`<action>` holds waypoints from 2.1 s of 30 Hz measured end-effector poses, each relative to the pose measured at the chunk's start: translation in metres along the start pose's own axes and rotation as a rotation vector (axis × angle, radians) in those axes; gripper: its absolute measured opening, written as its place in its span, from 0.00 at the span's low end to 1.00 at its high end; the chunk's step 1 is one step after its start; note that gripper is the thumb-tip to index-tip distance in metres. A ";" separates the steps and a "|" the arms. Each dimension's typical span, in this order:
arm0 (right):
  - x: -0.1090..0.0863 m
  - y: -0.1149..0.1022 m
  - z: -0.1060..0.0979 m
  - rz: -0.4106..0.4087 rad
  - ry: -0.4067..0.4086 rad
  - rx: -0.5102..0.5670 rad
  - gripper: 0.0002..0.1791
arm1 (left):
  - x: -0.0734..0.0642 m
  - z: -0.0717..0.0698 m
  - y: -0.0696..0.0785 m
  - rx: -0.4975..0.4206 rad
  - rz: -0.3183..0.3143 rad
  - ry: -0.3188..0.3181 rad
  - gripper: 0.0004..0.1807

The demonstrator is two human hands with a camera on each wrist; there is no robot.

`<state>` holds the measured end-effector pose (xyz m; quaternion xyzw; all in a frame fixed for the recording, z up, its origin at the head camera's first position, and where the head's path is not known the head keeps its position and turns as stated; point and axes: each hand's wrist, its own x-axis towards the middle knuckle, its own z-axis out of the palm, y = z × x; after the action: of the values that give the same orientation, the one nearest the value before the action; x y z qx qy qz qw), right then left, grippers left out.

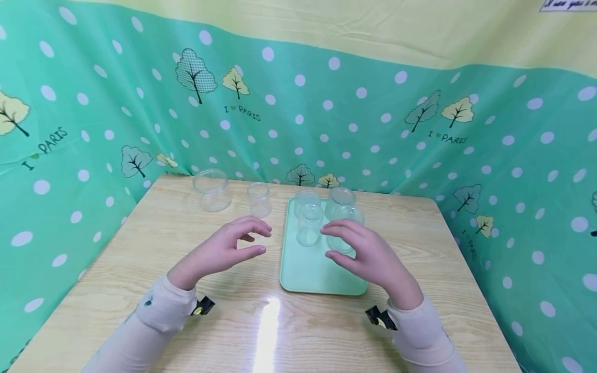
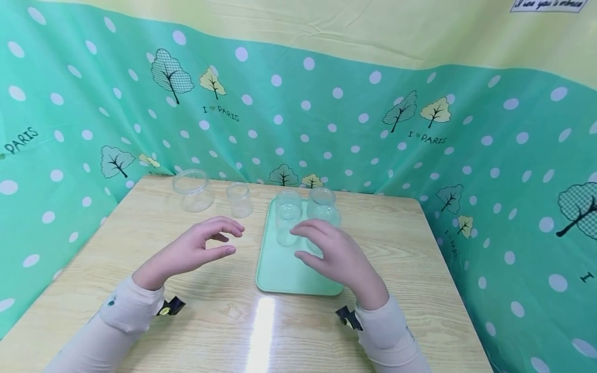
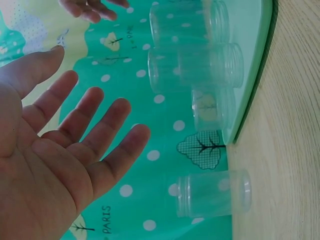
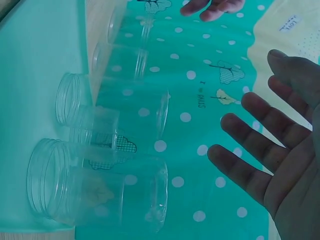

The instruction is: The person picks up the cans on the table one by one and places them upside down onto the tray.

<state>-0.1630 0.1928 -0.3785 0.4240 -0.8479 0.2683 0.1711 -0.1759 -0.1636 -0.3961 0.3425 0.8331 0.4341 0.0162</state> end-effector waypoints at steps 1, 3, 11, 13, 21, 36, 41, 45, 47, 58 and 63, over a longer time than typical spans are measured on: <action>0.000 0.000 0.000 0.003 -0.002 0.000 0.24 | 0.000 0.000 0.001 -0.001 -0.003 0.000 0.14; -0.001 0.000 -0.001 0.011 -0.006 -0.002 0.24 | -0.001 0.000 0.002 -0.004 -0.006 -0.002 0.14; -0.002 0.000 -0.004 0.012 0.007 -0.007 0.26 | -0.001 0.004 0.002 0.008 -0.011 -0.010 0.15; -0.002 0.000 -0.005 0.020 0.000 -0.009 0.26 | -0.001 0.005 0.002 0.017 -0.013 -0.012 0.15; -0.005 0.005 -0.009 0.030 0.012 -0.024 0.26 | 0.000 0.008 0.003 0.050 -0.013 -0.020 0.16; -0.007 0.009 -0.018 0.070 0.009 -0.028 0.27 | 0.005 0.005 -0.005 0.110 -0.021 -0.011 0.15; -0.008 0.009 -0.017 0.072 0.009 -0.030 0.27 | 0.011 -0.002 -0.005 0.186 -0.001 -0.016 0.16; -0.009 0.009 -0.017 0.072 0.004 -0.033 0.27 | 0.018 -0.005 -0.003 0.243 -0.009 -0.026 0.15; -0.009 0.010 -0.016 0.074 0.001 -0.034 0.27 | 0.021 -0.006 -0.002 0.261 -0.014 -0.041 0.15; -0.009 0.010 -0.017 0.064 0.001 -0.044 0.27 | 0.039 -0.010 0.004 0.354 -0.006 -0.092 0.14; -0.009 0.010 -0.017 0.060 -0.006 -0.043 0.27 | 0.049 -0.014 0.004 0.409 0.000 -0.127 0.14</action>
<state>-0.1647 0.2140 -0.3729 0.3952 -0.8664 0.2538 0.1695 -0.2158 -0.1434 -0.3707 0.3652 0.9011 0.2335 -0.0009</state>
